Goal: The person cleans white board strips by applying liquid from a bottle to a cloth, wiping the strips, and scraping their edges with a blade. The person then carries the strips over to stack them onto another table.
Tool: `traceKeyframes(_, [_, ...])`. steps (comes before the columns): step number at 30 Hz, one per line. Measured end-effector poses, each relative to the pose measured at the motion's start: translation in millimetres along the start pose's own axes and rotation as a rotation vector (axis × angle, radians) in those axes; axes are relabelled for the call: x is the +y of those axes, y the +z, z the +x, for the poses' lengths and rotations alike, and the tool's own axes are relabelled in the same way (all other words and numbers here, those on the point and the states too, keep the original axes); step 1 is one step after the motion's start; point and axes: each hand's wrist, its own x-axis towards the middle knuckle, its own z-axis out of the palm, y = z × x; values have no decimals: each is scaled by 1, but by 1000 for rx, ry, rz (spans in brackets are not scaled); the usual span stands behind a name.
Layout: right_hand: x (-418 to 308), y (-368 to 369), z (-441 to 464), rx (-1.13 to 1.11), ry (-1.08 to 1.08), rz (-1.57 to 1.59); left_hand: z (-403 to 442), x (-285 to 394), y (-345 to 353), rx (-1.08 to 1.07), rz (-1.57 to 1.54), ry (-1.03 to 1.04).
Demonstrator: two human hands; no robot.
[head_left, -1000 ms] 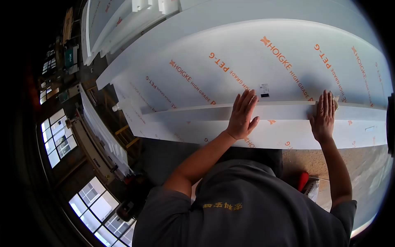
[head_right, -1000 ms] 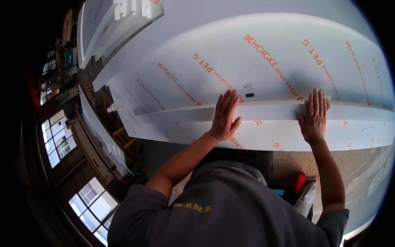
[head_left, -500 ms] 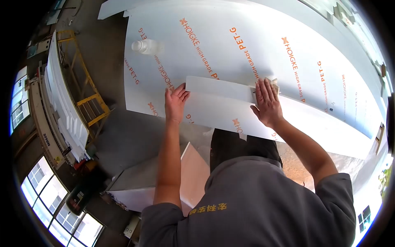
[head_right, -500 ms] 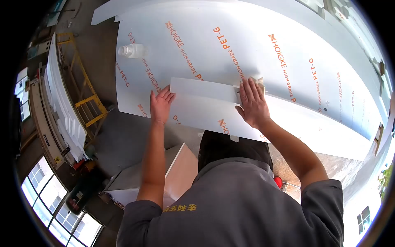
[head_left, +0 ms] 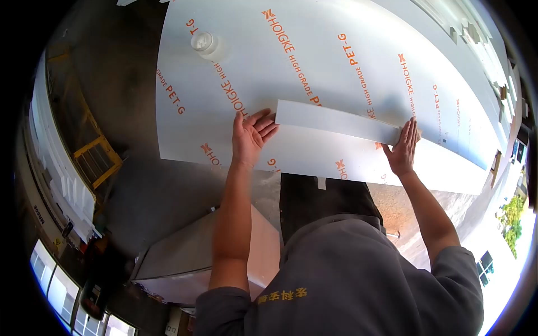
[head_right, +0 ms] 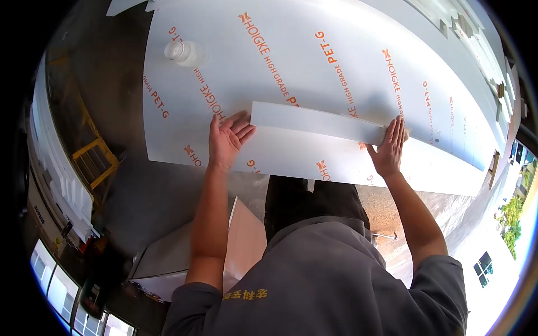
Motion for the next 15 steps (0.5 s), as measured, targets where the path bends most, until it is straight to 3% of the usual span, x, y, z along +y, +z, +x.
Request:
traceKeyframes(3, [-118,-1,49,-120,-173,68,6,-10,0,-16,13,-23])
traceKeyframes(5, [-262,5,102,-96,-479,303,10,-14,-5,-54,34,-10])
traceKeyframes(6, [-279,5,108,-71,-520,297,5,-8,11,3,44,45])
traceKeyframes(9, [-255,3,84,-148,-628,259,8,-10,2,-3,-60,-39])
traceKeyframes(10, [-241,-2,36,-253,-569,268,-32,-19,-12,116,-43,-88])
traceKeyframes(13, [-175,3,41,-227,-405,136,4,-13,-9,-2,46,-25])
traceKeyframes(15, [-194,7,39,-180,-400,220,2,-6,-13,-7,-8,-14])
